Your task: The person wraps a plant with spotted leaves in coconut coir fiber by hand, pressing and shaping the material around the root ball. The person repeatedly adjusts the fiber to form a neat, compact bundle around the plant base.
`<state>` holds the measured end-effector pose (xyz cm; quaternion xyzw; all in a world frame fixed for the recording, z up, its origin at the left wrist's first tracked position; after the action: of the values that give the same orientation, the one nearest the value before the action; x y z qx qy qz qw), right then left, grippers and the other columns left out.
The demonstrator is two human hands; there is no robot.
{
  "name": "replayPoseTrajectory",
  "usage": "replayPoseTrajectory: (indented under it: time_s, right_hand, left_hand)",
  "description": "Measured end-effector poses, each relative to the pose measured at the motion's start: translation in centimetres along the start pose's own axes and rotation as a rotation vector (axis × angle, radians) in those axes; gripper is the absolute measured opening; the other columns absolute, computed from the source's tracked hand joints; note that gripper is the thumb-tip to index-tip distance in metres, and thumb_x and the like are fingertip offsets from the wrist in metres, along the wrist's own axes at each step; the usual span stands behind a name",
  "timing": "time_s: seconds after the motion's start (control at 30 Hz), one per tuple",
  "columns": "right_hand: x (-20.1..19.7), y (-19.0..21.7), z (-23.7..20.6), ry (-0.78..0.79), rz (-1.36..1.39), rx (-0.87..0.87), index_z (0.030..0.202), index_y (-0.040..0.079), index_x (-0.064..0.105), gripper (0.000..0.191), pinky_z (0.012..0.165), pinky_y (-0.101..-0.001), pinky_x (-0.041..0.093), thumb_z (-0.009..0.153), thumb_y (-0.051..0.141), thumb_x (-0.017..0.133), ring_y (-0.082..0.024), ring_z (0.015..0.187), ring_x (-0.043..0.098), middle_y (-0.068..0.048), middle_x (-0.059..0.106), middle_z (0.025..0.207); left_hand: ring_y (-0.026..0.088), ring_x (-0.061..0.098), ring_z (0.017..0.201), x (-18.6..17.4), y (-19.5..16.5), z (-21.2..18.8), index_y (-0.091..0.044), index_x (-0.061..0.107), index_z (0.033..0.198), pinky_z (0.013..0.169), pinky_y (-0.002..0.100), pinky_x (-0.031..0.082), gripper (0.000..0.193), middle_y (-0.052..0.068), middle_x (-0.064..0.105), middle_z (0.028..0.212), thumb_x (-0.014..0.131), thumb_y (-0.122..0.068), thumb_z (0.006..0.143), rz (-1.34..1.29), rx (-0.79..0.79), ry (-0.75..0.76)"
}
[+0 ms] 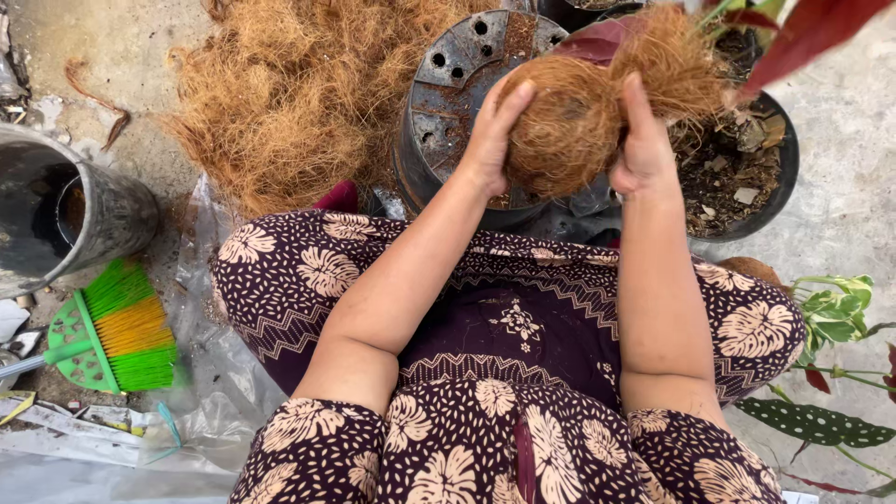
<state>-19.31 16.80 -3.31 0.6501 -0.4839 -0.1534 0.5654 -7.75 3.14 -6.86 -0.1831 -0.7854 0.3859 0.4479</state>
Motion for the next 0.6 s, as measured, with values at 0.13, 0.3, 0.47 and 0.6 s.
replayPoseTrajectory:
  time_s: [0.13,0.3,0.47,0.6]
  right_hand:
    - [0.8,1.9,-0.7,0.118,-0.314,-0.12,0.147,0.013,0.048,0.12,0.121,-0.0489,0.039,0.053,0.073,0.092,-0.029,0.145,0.047,-0.014,0.054,0.153]
    - [3.4,1.7,-1.9,0.282,-0.104,-0.161,0.134,0.009,0.065,0.098,0.114,-0.0519,0.049,0.059,0.064,0.097,-0.031,0.138,0.06,-0.013,0.064,0.143]
    - [2.0,0.3,-1.6,0.102,-0.046,-0.189,0.122,0.009,0.071,0.068,0.107,-0.0494,0.059,0.07,0.044,0.096,-0.028,0.118,0.067,-0.012,0.07,0.125]
    - [0.6,-1.1,-0.7,0.027,-0.045,-0.181,0.117,0.009,0.072,0.056,0.102,-0.047,0.062,0.073,0.038,0.092,-0.027,0.112,0.07,-0.012,0.072,0.118]
  left_hand:
    - [0.04,0.055,0.133,-0.1,0.8,0.1,-0.016,0.044,0.15,0.106,0.066,0.048,0.096,0.022,0.054,0.145,0.068,-0.068,0.073,-0.186,-0.204,0.116]
    - [0.039,0.057,0.133,0.2,2.2,-0.2,-0.012,0.05,0.147,0.108,0.062,0.048,0.095,0.022,0.058,0.144,0.07,-0.069,0.074,-0.29,-0.327,0.119]
    - [0.037,0.06,0.129,-0.5,2.8,-0.3,-0.013,0.052,0.143,0.106,0.06,0.051,0.088,0.02,0.059,0.141,0.069,-0.067,0.075,-0.318,-0.337,0.042]
    - [0.037,0.059,0.128,-0.3,2.9,-0.1,-0.012,0.053,0.141,0.104,0.06,0.051,0.083,0.02,0.058,0.141,0.066,-0.066,0.079,-0.414,-0.325,0.07]
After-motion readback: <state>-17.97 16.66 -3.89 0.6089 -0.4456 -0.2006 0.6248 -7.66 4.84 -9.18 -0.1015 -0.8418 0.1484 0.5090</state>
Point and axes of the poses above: each hand's wrist, its own z-axis towards the middle knuckle, its own x-axis out of the palm, y = z × x, the point moved 8 cm from there along z, towards the middle knuckle
